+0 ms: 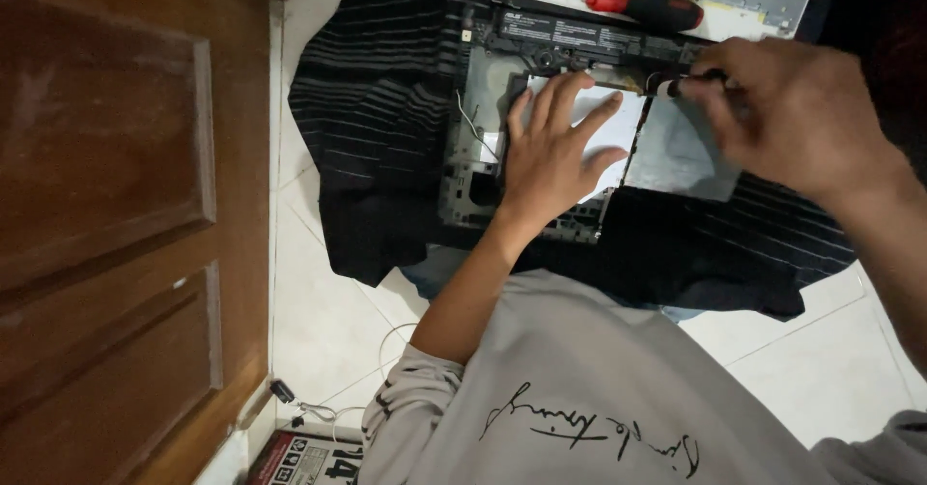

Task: Unscrewing and removing a metal plate from the internal components of a laptop using a screwdriver.

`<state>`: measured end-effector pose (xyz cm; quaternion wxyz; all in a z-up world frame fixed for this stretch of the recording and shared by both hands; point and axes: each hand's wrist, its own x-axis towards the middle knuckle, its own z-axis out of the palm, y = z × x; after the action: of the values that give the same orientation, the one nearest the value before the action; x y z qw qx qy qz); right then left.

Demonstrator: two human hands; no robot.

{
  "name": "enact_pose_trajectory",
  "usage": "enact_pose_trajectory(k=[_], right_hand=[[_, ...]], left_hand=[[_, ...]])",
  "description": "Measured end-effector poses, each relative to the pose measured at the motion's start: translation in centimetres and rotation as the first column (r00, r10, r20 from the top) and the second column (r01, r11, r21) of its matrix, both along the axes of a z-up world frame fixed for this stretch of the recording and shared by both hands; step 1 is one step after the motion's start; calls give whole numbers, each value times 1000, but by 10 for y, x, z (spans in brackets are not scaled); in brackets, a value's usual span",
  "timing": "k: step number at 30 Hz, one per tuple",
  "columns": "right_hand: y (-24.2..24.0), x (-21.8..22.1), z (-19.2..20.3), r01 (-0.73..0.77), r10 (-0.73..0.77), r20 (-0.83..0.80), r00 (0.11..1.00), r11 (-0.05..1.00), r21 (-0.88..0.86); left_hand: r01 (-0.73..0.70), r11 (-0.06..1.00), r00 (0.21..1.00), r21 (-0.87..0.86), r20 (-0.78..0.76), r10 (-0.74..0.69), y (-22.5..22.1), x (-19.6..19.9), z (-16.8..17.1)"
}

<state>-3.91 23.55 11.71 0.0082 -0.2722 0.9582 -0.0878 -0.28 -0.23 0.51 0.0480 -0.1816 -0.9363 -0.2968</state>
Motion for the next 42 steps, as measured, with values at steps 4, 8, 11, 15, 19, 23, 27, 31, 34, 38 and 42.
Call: enact_pose_trajectory(k=[4,8,11,15,19,23,27,31,34,38,42], right_hand=[[-9,-2,17,68,-79,348,934,997,46],[-5,-3,11,13,-15,6,1000,980,200],[-9,-9,16,-39,27,148,989,996,82],[10,-3,-2,84,-90,31,995,985,153],[0,-7,11,-76,76,139,987,997,-6],[9,0,-2,11,-7,-20,1000,983,184],[-10,-7,17,-69,60,96,994,993,97],[-7,-2,13,-2,-10,70,998,986,169],[1,-1,4,29,64,-204,977,905,424],[-8,1,13,-101,104,-14,994,982,157],[0,7,2,16,64,-213,975,935,355]], left_hand=[[11,1000,1000,11,2,-11,0,1,2],[17,1000,1000,-8,22,-17,1,0,-3],[8,1000,1000,-6,12,-8,0,0,-4],[2,1000,1000,12,-7,-2,0,1,-4],[0,1000,999,24,-34,1,-2,-1,1],[19,999,1000,27,0,-19,0,-2,0],[0,999,1000,39,-29,1,0,1,-3],[8,1000,1000,19,-23,-7,0,0,-2],[8,1000,1000,4,-10,-8,-1,1,-2],[9,1000,1000,-16,-7,-9,-1,0,-3],[10,1000,1000,-2,-10,-10,-1,-1,-2]])
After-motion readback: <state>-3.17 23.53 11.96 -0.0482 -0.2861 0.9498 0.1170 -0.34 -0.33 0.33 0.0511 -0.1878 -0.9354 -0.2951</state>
